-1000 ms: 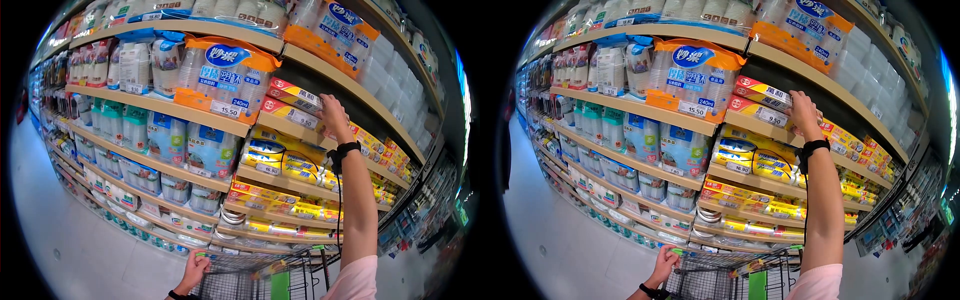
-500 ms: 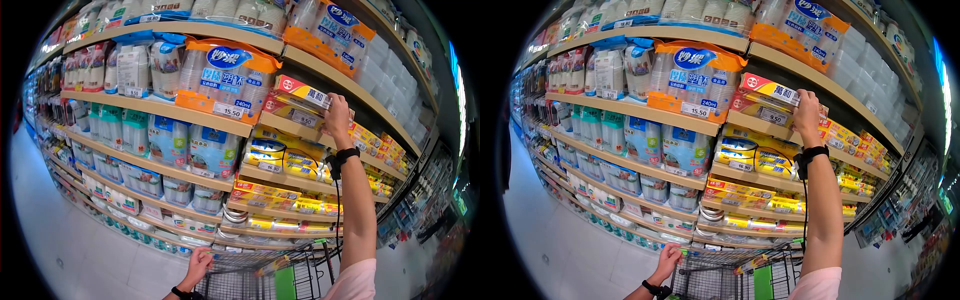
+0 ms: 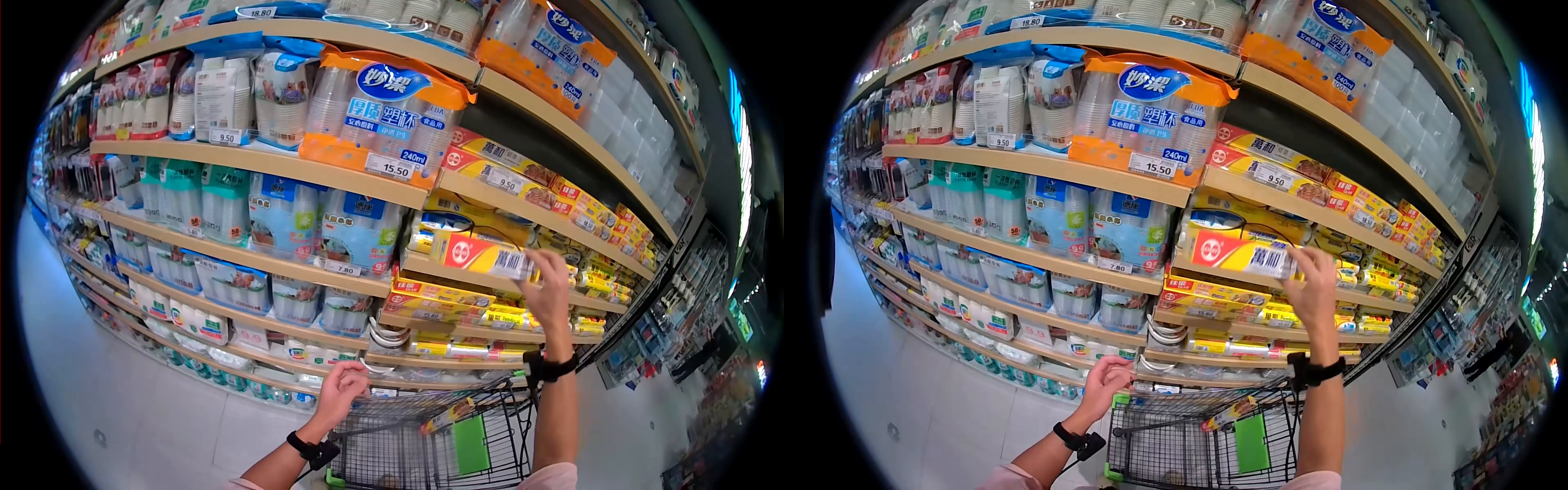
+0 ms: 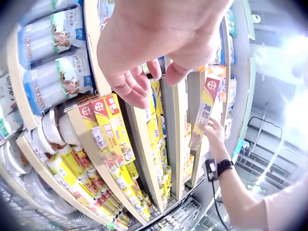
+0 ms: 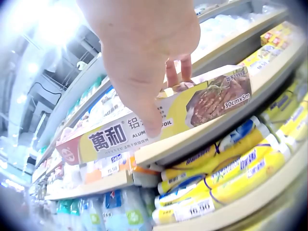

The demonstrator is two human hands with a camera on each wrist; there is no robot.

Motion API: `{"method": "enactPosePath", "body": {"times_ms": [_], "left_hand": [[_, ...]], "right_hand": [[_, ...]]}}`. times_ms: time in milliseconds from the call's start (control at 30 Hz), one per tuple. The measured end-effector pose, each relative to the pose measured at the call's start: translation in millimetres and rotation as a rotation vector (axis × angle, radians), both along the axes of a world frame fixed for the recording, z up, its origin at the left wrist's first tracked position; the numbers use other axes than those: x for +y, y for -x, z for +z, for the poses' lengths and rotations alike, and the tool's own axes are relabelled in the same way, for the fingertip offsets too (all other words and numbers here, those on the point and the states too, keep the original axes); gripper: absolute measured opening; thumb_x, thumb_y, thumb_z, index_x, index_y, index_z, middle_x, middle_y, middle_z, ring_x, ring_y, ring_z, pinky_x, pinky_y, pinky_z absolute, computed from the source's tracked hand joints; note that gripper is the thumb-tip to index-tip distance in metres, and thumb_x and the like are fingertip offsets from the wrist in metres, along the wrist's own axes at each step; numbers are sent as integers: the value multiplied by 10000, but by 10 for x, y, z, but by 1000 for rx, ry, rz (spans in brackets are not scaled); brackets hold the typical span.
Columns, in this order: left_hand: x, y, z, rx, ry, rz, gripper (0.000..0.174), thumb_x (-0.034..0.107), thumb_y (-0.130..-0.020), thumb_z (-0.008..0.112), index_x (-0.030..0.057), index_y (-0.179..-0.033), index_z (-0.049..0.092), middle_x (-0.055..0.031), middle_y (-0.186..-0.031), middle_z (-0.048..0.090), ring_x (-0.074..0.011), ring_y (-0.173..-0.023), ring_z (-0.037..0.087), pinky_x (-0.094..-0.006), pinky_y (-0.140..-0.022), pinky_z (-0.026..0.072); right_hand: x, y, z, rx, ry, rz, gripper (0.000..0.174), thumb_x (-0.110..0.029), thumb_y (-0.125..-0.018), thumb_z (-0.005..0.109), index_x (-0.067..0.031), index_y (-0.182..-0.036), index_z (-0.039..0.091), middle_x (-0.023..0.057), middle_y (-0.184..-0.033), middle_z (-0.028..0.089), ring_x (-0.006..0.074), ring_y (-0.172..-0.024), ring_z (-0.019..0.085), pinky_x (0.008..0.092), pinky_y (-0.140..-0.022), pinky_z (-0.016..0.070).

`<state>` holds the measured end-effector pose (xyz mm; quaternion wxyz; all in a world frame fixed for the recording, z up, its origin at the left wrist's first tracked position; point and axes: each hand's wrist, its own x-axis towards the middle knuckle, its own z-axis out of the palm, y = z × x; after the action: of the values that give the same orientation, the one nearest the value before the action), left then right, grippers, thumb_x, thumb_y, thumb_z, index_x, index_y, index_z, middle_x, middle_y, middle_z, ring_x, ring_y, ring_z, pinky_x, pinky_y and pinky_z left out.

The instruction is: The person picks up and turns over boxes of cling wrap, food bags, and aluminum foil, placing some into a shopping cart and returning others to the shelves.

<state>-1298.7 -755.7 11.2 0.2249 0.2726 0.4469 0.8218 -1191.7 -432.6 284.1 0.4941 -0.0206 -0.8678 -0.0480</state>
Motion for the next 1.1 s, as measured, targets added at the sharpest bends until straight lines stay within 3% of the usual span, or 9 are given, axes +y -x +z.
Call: {"method": "enactPosePath", "body": {"times_ms": [133,233,333,667,833,867,967,1000,1100], "left_hand": [[31,25,414,-19,-135,-74,557,73,-943,615,38,-1418,325,-180,-1325,481,-259,-1149,577,-359,-917,536],[83,-69,644,7,-262,-66,600,36,-919,638,38,-1427,319,-170,-1342,466,-253,-1168,568,-372,-937,529],[207,-27,438,218,-101,7,618,7,-899,653,28,-1424,328,-158,-1386,424,-239,-1169,572,-359,-950,525],[631,-631,348,102,81,-102,532,-95,-848,659,-21,-1331,449,-160,-1253,540,-230,-1080,639,-282,-863,571],[914,-949,218,129,25,31,476,-100,-849,648,-30,-1278,457,-168,-1222,548,-234,-1060,643,-290,-838,584],[958,-976,163,158,19,55,470,-102,-850,643,-29,-1275,455,-169,-1224,547,-235,-1060,642,-293,-837,585],[1093,-1049,34,137,-6,80,457,-95,-848,646,-29,-1256,452,-166,-1232,541,-242,-1057,638,-314,-844,588],[1152,-1078,107,103,-14,73,466,-91,-843,656,-29,-1257,452,-164,-1233,541,-241,-1056,638,-318,-849,587],[1365,-1116,295,274,9,131,527,-80,-816,695,-26,-1276,443,-151,-1238,543,-234,-1060,638,-330,-871,581]], "right_hand": [[-355,-285,-877,-144,92,-21,471,-49,-634,774,-112,-1092,681,85,-1051,609,298,-1013,551,430,-920,405],[-505,-423,-1453,-236,200,-33,461,-23,-627,767,-89,-1076,684,93,-1042,607,296,-1005,547,413,-908,413],[-656,-555,-1754,-256,245,2,452,-21,-623,751,-91,-1064,680,86,-1049,606,300,-1022,544,422,-920,407],[-193,-1079,-2323,-211,363,-21,553,-115,-592,834,-124,-1121,676,72,-1141,599,330,-1144,509,497,-1023,341],[362,-1547,-2549,-166,587,-187,888,-271,-571,898,-84,-1349,512,152,-1291,515,371,-1289,392,540,-1096,265],[514,-1624,-2652,-165,614,-178,955,-222,-576,915,-46,-1396,458,181,-1307,495,376,-1244,457,512,-1054,358],[948,-1733,-2965,-76,1093,252,930,-60,-644,869,-32,-1442,394,171,-1302,492,320,-1174,534,434,-956,483],[963,-1737,-2988,25,1378,504,935,82,-703,772,-36,-1492,284,174,-1279,487,246,-1138,558,345,-903,529],[1163,-1783,-3115,140,1476,562,880,133,-756,695,-38,-1491,242,182,-1279,474,239,-1101,587,328,-911,533]]}}
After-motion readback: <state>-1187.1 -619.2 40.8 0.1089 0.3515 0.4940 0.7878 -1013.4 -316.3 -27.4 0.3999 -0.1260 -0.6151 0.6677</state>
